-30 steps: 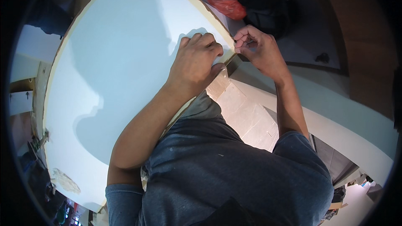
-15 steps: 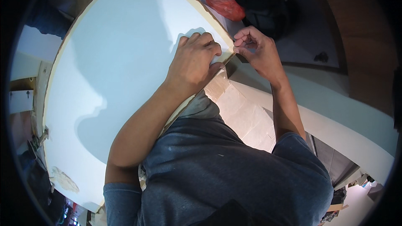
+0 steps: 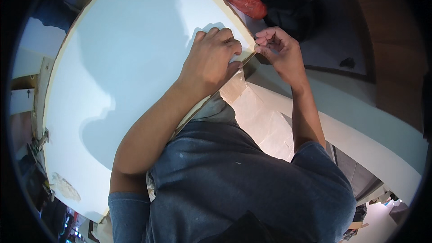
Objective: The person applies a thin strip of edge banding to the exposed edge of a white board. They press the strip along the edge with their fingers, smooth it down, and peel off the protective backing as they work along the length of the board.
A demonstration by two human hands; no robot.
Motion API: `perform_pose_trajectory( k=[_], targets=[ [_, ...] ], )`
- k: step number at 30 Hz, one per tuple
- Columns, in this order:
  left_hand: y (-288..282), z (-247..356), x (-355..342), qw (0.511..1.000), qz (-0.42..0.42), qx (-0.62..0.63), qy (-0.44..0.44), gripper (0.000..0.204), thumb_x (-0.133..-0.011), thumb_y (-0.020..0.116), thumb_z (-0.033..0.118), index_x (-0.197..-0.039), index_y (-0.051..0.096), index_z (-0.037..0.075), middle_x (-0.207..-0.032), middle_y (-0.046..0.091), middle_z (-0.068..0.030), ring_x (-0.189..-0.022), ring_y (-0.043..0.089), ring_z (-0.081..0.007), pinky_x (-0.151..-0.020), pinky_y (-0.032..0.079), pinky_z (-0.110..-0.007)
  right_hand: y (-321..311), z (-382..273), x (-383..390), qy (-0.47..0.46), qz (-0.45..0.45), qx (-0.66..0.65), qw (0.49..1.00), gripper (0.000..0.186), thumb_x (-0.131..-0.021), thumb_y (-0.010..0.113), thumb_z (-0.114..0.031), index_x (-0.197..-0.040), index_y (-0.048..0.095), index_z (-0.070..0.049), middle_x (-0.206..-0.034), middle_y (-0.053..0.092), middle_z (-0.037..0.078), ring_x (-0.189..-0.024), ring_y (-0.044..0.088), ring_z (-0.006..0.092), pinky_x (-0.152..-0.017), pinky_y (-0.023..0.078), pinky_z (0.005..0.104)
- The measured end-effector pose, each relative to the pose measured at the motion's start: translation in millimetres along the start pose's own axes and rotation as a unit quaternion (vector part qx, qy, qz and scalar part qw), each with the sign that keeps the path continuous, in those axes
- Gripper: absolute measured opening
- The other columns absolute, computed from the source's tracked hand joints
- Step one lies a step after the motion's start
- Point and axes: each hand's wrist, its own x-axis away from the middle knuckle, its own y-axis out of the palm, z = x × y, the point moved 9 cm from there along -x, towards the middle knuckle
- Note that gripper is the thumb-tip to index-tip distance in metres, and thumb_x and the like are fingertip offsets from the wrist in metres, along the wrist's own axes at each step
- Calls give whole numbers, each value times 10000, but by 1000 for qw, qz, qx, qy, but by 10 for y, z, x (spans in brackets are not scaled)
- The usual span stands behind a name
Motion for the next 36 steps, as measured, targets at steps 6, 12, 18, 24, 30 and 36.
perform_pose_trajectory(
  k=[6, 12, 18, 24, 30, 36],
  targets=[
    [51, -21, -16, 1000, -1, 1, -2, 207, -867, 863, 233, -1016, 765, 128, -1118, 645, -46, -1114, 614, -269, -993, 427, -449, 19, 24, -27, -4, -16, 31, 999, 270, -878, 802, 86, -1130, 793, -10, -1013, 802, 78, -932, 747, 144, -885, 604, 301],
    [41, -11, -19, 1000, 1, 0, -2, 209, -873, 858, 234, -1027, 770, 123, -1112, 649, -45, -1122, 614, -263, -994, 429, -443, 53, 8, -24, -10, -34, 59, 998, 249, -897, 785, 67, -1131, 806, -13, -1041, 809, 97, -951, 753, 168, -896, 606, 320],
    [16, 8, -12, 1000, 20, 7, 12, 206, -864, 861, 220, -1022, 768, 124, -1094, 646, -43, -1090, 610, -259, -977, 426, -445, 35, 12, -77, -1, -49, 46, 998, 277, -881, 776, 86, -1139, 805, -10, -1016, 775, 105, -957, 746, 177, -902, 607, 316],
    [-26, 30, 11, 999, 44, 8, 28, 201, -855, 863, 215, -1001, 763, 120, -1070, 634, -41, -1050, 603, -258, -950, 417, -440, -34, -150, 35, -32, 15, 99, 995, 227, -864, 807, 66, -1081, 815, -1, -1027, 756, 99, -954, 751, 174, -841, 629, 294],
    [-18, 44, 25, 999, 42, 7, 30, 199, -857, 863, 216, -1005, 764, 126, -1071, 628, -37, -1055, 603, -256, -951, 415, -440, 10, -147, 92, -43, 18, 175, 983, 129, -915, 772, 32, -1042, 781, 13, -1070, 724, 135, -922, 757, 243, -808, 610, 339],
    [27, 48, 14, 999, 33, 1, 24, 230, -858, 866, 227, -1035, 759, 126, -1064, 623, -33, -1063, 607, -255, -962, 414, -444, 83, -104, 219, -4, 32, 219, 975, 131, -1056, 650, -99, -1055, 677, 29, -1007, 654, 124, -862, 638, 238, -800, 511, 373]
  ],
)
